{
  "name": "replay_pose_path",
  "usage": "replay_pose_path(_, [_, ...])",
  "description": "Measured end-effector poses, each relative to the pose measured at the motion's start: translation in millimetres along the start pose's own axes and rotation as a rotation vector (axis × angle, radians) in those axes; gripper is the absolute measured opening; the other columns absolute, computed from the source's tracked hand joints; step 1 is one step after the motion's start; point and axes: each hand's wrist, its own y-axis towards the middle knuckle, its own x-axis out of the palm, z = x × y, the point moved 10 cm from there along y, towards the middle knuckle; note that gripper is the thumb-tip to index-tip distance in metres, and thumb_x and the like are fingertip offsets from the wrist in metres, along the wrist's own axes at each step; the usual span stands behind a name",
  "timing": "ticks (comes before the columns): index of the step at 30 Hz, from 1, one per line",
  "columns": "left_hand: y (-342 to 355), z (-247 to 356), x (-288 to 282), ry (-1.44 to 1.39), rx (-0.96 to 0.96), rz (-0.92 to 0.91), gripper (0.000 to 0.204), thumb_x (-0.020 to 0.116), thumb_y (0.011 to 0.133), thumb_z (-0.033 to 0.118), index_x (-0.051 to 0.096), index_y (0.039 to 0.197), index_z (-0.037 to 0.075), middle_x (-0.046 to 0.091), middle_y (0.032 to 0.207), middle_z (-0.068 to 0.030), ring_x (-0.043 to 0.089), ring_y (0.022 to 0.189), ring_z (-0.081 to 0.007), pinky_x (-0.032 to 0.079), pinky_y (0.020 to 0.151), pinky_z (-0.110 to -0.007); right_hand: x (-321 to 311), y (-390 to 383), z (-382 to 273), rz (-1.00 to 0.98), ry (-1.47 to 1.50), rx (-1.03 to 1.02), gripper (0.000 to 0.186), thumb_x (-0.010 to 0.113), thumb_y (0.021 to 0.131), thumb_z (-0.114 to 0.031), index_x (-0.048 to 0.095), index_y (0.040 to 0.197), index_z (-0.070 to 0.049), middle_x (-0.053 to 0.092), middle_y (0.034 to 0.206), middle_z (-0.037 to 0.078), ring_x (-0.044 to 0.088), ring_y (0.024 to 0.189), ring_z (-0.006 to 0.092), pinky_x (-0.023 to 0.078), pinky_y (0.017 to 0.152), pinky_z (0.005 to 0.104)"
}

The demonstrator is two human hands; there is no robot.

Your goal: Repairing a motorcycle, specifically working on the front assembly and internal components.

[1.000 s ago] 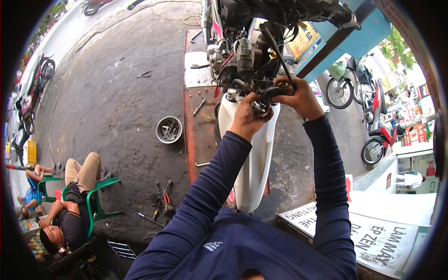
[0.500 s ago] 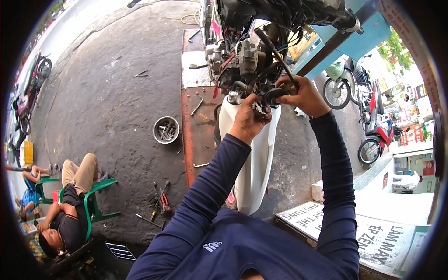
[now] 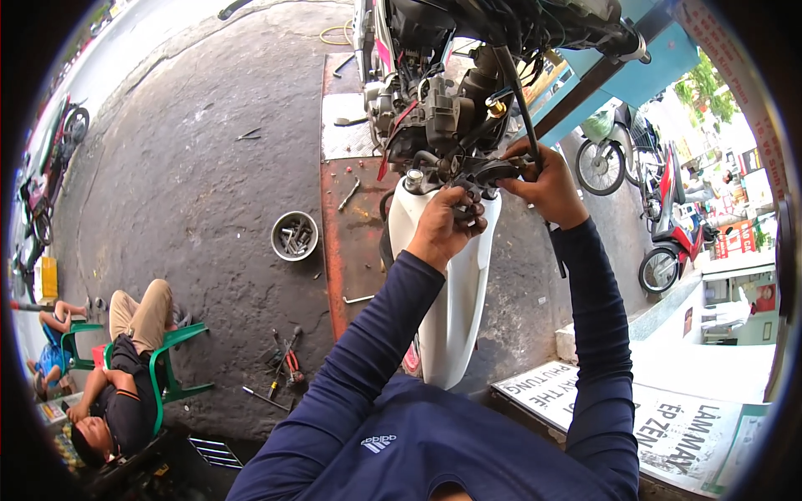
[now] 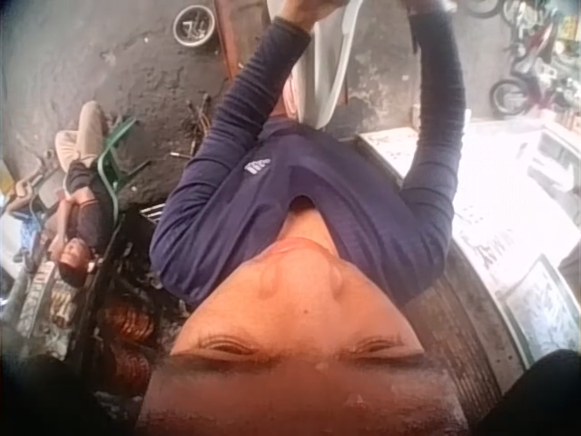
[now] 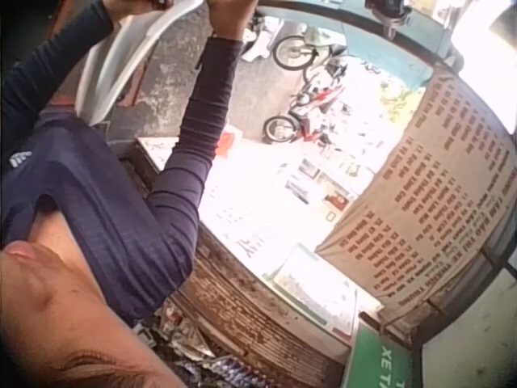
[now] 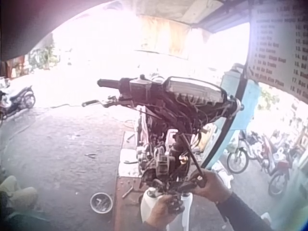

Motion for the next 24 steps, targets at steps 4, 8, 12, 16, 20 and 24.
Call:
replay_pose_path(4, [-5.7, 2.6, 2.5, 0.016, -0.017, -0.001, 0.006, 0.054, 0.078, 0.006, 0.055, 0.083, 0.003, 0.054, 0.079, -0.0067, 0.052, 0.071, -0.0169, 0.046, 0.065, -0.033, 2.7, 1.8, -3.9, -0.042, -0.074, 0.036, 0.030, 0.077, 0.071, -0.001, 0.064, 0.097, -0.001, 0.061, 0.087, -0.001, 0.054, 0.082, 0.0056, 0.044, 0.076, 0.0222])
replay_pose_path(8, [-7.4, 2.2, -0.8, 0.037, -0.068, 0.057, 0.006, 0.055, 0.078, 0.005, 0.056, 0.084, 0.003, 0.054, 0.079, -0.0062, 0.052, 0.072, -0.0166, 0.046, 0.065, -0.034, 6.6, 1.7, -25.8, -0.025, -0.271, -0.139, 0.029, 0.076, 0.072, -0.001, 0.064, 0.099, 0.000, 0.062, 0.090, 0.001, 0.055, 0.083, 0.0069, 0.045, 0.078, 0.0234])
replay_pose_path(12, [-8.3, 2.9, 3.2, 0.060, -0.084, 0.039, 0.006, 0.055, 0.077, 0.005, 0.056, 0.083, 0.004, 0.054, 0.080, -0.0063, 0.052, 0.072, -0.0166, 0.046, 0.065, -0.034, 8.3, 0.5, -14.2, -0.034, -0.203, -0.019, 0.029, 0.073, 0.073, 0.001, 0.063, 0.100, 0.001, 0.063, 0.099, 0.005, 0.057, 0.091, 0.0095, 0.045, 0.084, 0.0260])
replay_pose_path(16, [-10.9, 2.6, 3.5, 0.064, -0.146, 0.057, 0.008, 0.056, 0.076, 0.007, 0.055, 0.083, 0.004, 0.054, 0.081, -0.0069, 0.052, 0.072, -0.0172, 0.045, 0.065, -0.034, 7.0, -5.3, -13.1, -0.100, -0.001, 0.006, 0.028, 0.070, 0.074, 0.004, 0.063, 0.101, 0.001, 0.064, 0.104, 0.005, 0.058, 0.098, 0.0115, 0.045, 0.092, 0.0286])
replay_pose_path(20, [-13.2, 7.6, 3.2, 0.083, -0.163, 0.079, 0.011, 0.056, 0.076, 0.010, 0.056, 0.085, 0.004, 0.056, 0.083, -0.0083, 0.053, 0.075, -0.0193, 0.047, 0.068, -0.035, 3.6, -7.8, -29.8, -0.235, -0.183, -0.147, 0.028, 0.070, 0.074, 0.003, 0.063, 0.102, 0.000, 0.065, 0.105, 0.005, 0.058, 0.097, 0.0116, 0.044, 0.095, 0.0291])
replay_pose_path(24, [-15.5, 21.6, -0.5, 0.211, -0.160, 0.100, 0.019, 0.059, 0.077, 0.018, 0.060, 0.091, 0.004, 0.059, 0.086, -0.0109, 0.056, 0.078, -0.0221, 0.049, 0.071, -0.038, 14.8, -11.0, -25.7, -0.427, -0.269, -0.118, 0.034, 0.074, 0.071, 0.001, 0.066, 0.104, -0.004, 0.065, 0.103, 0.004, 0.054, 0.075, 0.0077, 0.042, 0.068, 0.0201])
